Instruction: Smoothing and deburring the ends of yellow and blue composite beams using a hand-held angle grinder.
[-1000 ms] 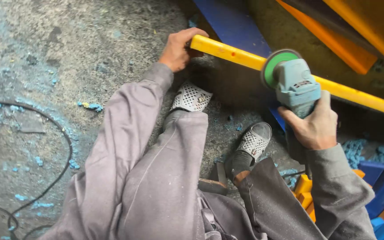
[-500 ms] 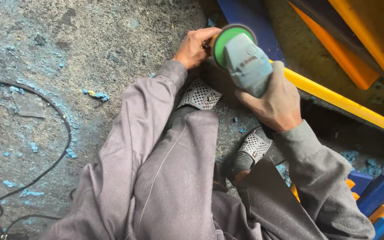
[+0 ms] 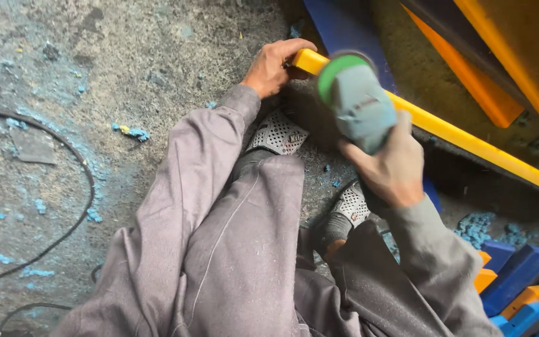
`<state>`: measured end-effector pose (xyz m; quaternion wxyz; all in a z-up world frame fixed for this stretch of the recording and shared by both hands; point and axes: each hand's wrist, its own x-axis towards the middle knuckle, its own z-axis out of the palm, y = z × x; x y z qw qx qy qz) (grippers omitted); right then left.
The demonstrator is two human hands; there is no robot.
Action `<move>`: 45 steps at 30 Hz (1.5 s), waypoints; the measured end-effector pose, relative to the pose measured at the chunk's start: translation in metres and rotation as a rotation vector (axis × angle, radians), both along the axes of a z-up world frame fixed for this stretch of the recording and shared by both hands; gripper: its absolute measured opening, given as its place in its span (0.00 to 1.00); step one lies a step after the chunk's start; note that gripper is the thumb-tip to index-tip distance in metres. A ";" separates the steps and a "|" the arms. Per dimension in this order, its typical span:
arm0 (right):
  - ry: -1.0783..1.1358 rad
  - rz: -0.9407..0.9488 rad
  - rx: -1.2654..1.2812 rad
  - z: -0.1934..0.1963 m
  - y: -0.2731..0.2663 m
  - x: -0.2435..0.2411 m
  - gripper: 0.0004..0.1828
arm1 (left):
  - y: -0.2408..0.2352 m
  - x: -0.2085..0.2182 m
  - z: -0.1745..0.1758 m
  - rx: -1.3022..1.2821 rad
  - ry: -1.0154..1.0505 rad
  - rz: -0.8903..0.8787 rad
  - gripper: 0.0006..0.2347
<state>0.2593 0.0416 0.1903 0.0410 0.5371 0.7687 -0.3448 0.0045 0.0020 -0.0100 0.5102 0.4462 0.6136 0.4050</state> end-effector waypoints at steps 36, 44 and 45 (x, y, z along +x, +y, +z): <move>0.093 0.087 0.057 -0.024 0.004 0.021 0.41 | 0.002 -0.005 0.025 0.027 0.113 -0.036 0.17; -0.050 -0.177 0.021 -0.008 -0.025 0.111 0.39 | -0.006 -0.010 0.022 0.108 0.130 -0.014 0.20; -0.025 -0.241 0.036 -0.001 -0.027 0.116 0.37 | -0.001 -0.010 0.020 0.142 0.069 -0.046 0.22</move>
